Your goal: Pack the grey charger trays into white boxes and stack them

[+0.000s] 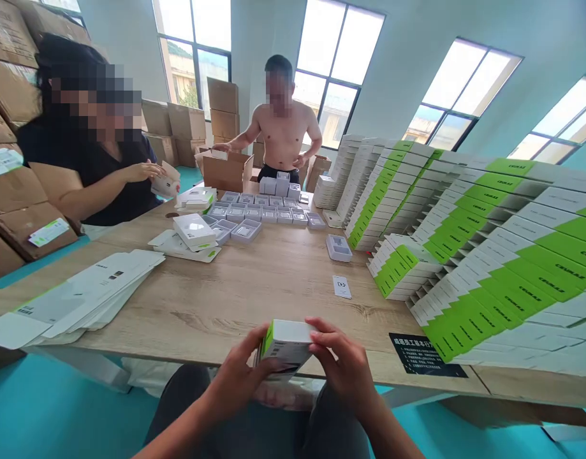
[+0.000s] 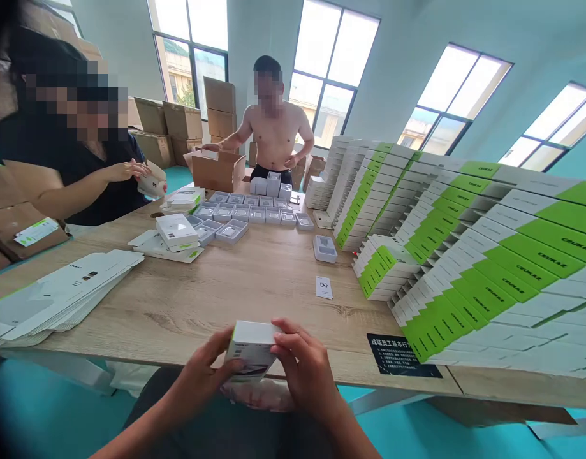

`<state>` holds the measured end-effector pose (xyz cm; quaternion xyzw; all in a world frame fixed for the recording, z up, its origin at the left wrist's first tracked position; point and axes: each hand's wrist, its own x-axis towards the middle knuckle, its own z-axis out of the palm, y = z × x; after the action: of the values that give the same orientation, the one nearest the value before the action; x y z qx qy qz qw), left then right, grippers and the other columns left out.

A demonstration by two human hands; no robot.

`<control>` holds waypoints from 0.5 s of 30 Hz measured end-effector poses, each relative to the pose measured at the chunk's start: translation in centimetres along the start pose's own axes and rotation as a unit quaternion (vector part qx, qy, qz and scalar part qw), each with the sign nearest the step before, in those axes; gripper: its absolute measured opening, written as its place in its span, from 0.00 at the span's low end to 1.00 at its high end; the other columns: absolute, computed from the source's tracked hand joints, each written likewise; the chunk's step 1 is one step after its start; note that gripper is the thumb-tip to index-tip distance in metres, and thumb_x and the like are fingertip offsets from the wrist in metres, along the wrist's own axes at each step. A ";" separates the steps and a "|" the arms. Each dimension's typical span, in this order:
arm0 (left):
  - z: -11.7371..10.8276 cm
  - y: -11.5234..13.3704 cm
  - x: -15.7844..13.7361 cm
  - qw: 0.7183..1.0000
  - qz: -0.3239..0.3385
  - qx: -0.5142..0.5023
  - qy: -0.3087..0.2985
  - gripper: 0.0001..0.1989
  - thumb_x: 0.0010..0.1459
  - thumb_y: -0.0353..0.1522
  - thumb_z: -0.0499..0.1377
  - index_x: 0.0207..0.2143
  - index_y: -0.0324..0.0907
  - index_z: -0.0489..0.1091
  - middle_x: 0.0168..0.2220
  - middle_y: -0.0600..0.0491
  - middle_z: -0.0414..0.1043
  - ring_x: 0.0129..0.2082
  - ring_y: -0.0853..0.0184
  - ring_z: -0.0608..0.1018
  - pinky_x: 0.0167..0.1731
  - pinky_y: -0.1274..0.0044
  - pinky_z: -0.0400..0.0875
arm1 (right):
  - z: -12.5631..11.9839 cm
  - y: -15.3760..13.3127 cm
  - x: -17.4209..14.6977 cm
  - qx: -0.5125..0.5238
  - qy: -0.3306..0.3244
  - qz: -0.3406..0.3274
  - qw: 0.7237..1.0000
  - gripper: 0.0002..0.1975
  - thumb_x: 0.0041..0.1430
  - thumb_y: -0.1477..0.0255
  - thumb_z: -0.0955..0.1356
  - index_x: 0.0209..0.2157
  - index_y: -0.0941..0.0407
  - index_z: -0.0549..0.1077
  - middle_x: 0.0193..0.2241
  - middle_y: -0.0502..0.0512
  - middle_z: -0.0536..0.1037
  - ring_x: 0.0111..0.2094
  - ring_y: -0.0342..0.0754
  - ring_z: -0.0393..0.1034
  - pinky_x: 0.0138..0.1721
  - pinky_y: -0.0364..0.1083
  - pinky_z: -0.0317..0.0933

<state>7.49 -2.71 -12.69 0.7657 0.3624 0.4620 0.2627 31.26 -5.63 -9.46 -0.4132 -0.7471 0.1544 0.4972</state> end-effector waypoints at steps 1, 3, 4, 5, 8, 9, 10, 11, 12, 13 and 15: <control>0.2 0.6 0.0 1.000 0.000 0.023 0.015 0.22 0.66 0.35 0.60 0.61 0.49 0.64 0.49 0.50 0.81 0.44 0.63 0.84 0.42 0.76 0.80 | -0.5 -0.4 0.0 0.028 0.005 0.041 0.999 0.06 0.67 0.72 0.67 0.45 0.49 0.73 0.52 0.58 0.80 0.51 0.51 0.77 0.50 0.48 0.72; -0.3 2.2 0.7 0.990 0.089 0.099 0.035 0.18 0.67 0.34 0.59 0.59 0.47 0.68 0.48 0.50 0.81 0.46 0.63 0.83 0.47 0.76 0.77 | -1.9 -1.9 0.1 0.071 -0.006 0.120 0.990 0.15 0.63 0.62 0.71 0.49 0.49 0.71 0.53 0.59 0.78 0.52 0.54 0.76 0.51 0.51 0.71; -0.8 3.0 1.2 0.975 0.165 0.143 0.030 0.18 0.68 0.33 0.56 0.59 0.47 0.68 0.49 0.50 0.81 0.48 0.63 0.82 0.52 0.74 0.73 | -2.6 -2.9 0.4 0.069 -0.023 0.155 0.985 0.24 0.58 0.57 0.73 0.53 0.49 0.69 0.53 0.59 0.78 0.52 0.56 0.75 0.52 0.53 0.70; -1.3 3.7 1.8 0.953 0.235 0.190 0.021 0.17 0.69 0.33 0.55 0.59 0.47 0.69 0.51 0.50 0.80 0.51 0.63 0.80 0.59 0.72 0.67 | -3.1 -3.9 0.6 0.049 -0.046 0.185 0.980 0.33 0.52 0.55 0.76 0.56 0.48 0.68 0.53 0.59 0.77 0.52 0.58 0.74 0.53 0.54 0.69; -1.9 4.4 3.6 0.891 0.342 0.298 0.009 0.18 0.73 0.33 0.48 0.58 0.49 0.72 0.53 0.51 0.80 0.54 0.60 0.78 0.69 0.58 0.45 | -3.7 -5.7 1.5 -0.054 -0.115 0.234 0.964 0.40 0.43 0.60 0.80 0.58 0.47 0.68 0.51 0.56 0.77 0.51 0.58 0.74 0.54 0.54 0.67; -1.7 4.3 4.0 0.880 0.356 0.315 0.012 0.19 0.73 0.32 0.47 0.57 0.50 0.72 0.52 0.51 0.80 0.54 0.59 0.78 0.69 0.53 0.42 | -3.6 -5.6 1.8 -0.077 -0.129 0.234 0.961 0.38 0.42 0.63 0.80 0.57 0.47 0.70 0.52 0.55 0.77 0.52 0.58 0.73 0.54 0.53 0.67; -1.4 3.9 4.4 0.872 0.367 0.322 0.019 0.19 0.72 0.31 0.46 0.57 0.51 0.73 0.51 0.52 0.80 0.53 0.59 0.78 0.68 0.50 0.40 | -3.7 -5.1 2.1 -0.096 -0.134 0.223 0.961 0.37 0.42 0.64 0.80 0.56 0.48 0.71 0.53 0.56 0.76 0.53 0.58 0.72 0.55 0.52 0.66; -1.0 3.5 4.6 0.868 0.374 0.324 0.025 0.19 0.72 0.29 0.47 0.56 0.52 0.73 0.51 0.52 0.80 0.53 0.59 0.78 0.68 0.49 0.40 | -4.0 -4.2 2.4 -0.118 -0.126 0.205 0.963 0.37 0.41 0.64 0.80 0.55 0.49 0.72 0.55 0.57 0.75 0.55 0.59 0.71 0.57 0.52 0.65; -0.6 2.8 4.8 0.868 0.378 0.319 0.033 0.19 0.70 0.29 0.50 0.56 0.53 0.72 0.51 0.53 0.80 0.53 0.59 0.78 0.68 0.49 0.41 | -4.6 -2.9 2.7 -0.150 -0.106 0.182 0.966 0.36 0.41 0.64 0.79 0.55 0.50 0.72 0.57 0.58 0.74 0.57 0.59 0.70 0.58 0.53 0.64; -0.3 2.1 4.9 0.872 0.378 0.310 0.040 0.18 0.68 0.28 0.53 0.56 0.53 0.72 0.51 0.52 0.80 0.53 0.59 0.77 0.68 0.51 0.43 | -5.6 -1.4 3.2 -0.195 -0.072 0.159 0.965 0.36 0.43 0.63 0.79 0.56 0.51 0.72 0.59 0.61 0.72 0.59 0.60 0.68 0.59 0.54 0.63; 0.1 0.2 4.9 0.883 0.364 0.290 0.049 0.19 0.65 0.30 0.58 0.57 0.50 0.71 0.52 0.50 0.78 0.54 0.59 0.76 0.67 0.59 0.51 | -8.7 2.0 4.8 -0.324 0.018 0.129 0.937 0.33 0.51 0.61 0.75 0.58 0.52 0.70 0.63 0.65 0.66 0.62 0.61 0.64 0.60 0.56 0.61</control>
<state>9.17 1.07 -10.00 0.8622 0.1880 0.4361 -0.1763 38.98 -2.29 -3.80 -0.6475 -0.6878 -0.0408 0.3255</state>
